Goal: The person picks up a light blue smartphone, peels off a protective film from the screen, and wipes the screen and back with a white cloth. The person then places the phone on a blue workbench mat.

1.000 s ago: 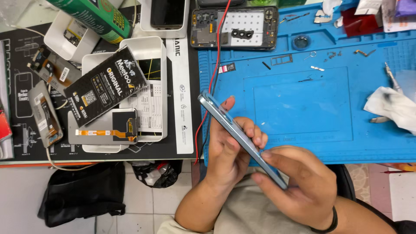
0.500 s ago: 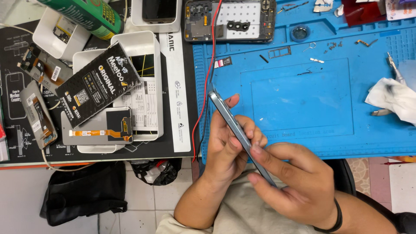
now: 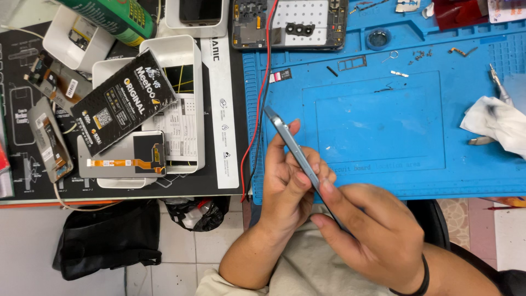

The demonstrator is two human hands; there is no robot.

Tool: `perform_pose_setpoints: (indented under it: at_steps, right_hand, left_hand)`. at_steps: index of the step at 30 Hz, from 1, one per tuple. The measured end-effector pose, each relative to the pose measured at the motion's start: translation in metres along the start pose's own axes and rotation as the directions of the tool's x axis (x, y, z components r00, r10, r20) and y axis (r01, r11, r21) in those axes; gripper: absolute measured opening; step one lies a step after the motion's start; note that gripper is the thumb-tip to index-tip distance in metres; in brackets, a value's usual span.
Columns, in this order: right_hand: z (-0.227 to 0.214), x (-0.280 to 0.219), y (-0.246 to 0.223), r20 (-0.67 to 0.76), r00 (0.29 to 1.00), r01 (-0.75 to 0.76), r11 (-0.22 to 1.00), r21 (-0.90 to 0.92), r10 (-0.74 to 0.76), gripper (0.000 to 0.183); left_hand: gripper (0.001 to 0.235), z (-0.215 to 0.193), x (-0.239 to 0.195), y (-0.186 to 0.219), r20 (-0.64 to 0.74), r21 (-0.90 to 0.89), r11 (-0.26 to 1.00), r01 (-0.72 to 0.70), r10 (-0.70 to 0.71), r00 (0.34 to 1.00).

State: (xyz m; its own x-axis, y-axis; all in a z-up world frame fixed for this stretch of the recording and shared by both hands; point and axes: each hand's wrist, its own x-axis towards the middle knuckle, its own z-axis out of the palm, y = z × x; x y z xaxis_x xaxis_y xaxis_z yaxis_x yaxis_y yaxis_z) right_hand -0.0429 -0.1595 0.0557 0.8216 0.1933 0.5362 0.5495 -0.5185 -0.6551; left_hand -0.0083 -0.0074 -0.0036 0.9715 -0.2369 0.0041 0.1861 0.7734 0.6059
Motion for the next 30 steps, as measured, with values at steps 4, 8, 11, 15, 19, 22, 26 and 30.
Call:
perform_pose_setpoints:
  at_steps: [4, 8, 11, 15, 19, 22, 26, 30]
  right_hand:
    - [-0.009, 0.003, 0.0, -0.02, 0.993, 0.116, 0.989, 0.089, -0.115, 0.045]
    - [-0.008, 0.002, 0.002, -0.007, 1.0, 0.012, 0.998, 0.064, -0.012, 0.05]
    - [-0.009, -0.007, 0.009, 0.039, 0.999, -0.027, 0.999, 0.034, 0.026, 0.051]
    - [-0.004, -0.013, 0.011, 0.051, 0.999, 0.004, 0.985, 0.175, -0.013, 0.039]
    - [-0.035, -0.008, 0.02, 0.042, 0.992, -0.119, 0.989, -0.092, 0.123, 0.029]
    - [-0.075, 0.002, 0.048, -0.075, 0.975, -0.22, 0.863, -0.456, 0.209, 0.028]
    - [-0.104, -0.025, 0.113, -0.085, 0.961, -0.261, 0.763, -0.591, 0.262, 0.042]
    - [-0.106, -0.067, 0.172, -0.103, 0.951, -0.295, 0.753, -0.588, 0.291, 0.036]
  left_hand:
    - [0.084, -0.001, 0.003, 0.005, -0.063, -0.049, 0.998, -0.028, 0.024, 0.998]
    - [0.083, 0.0, 0.004, 0.004, -0.033, -0.041, 0.999, -0.012, 0.01, 0.999]
    - [0.084, 0.005, 0.005, 0.003, -0.049, 0.006, 1.0, -0.006, 0.007, 0.999]
    - [0.084, 0.009, 0.008, 0.011, -0.09, -0.024, 0.999, -0.023, 0.02, 0.996]
    - [0.099, 0.011, 0.014, 0.019, -0.122, -0.147, 0.987, 0.067, -0.085, 0.989]
    - [0.11, 0.013, 0.018, 0.022, -0.078, -0.212, 0.968, 0.136, -0.156, 0.985]
    - [0.109, 0.013, 0.023, 0.016, -0.031, -0.324, 0.923, 0.207, -0.229, 0.973]
    - [0.106, 0.018, 0.027, 0.011, 0.032, -0.315, 0.931, 0.187, -0.186, 0.982]
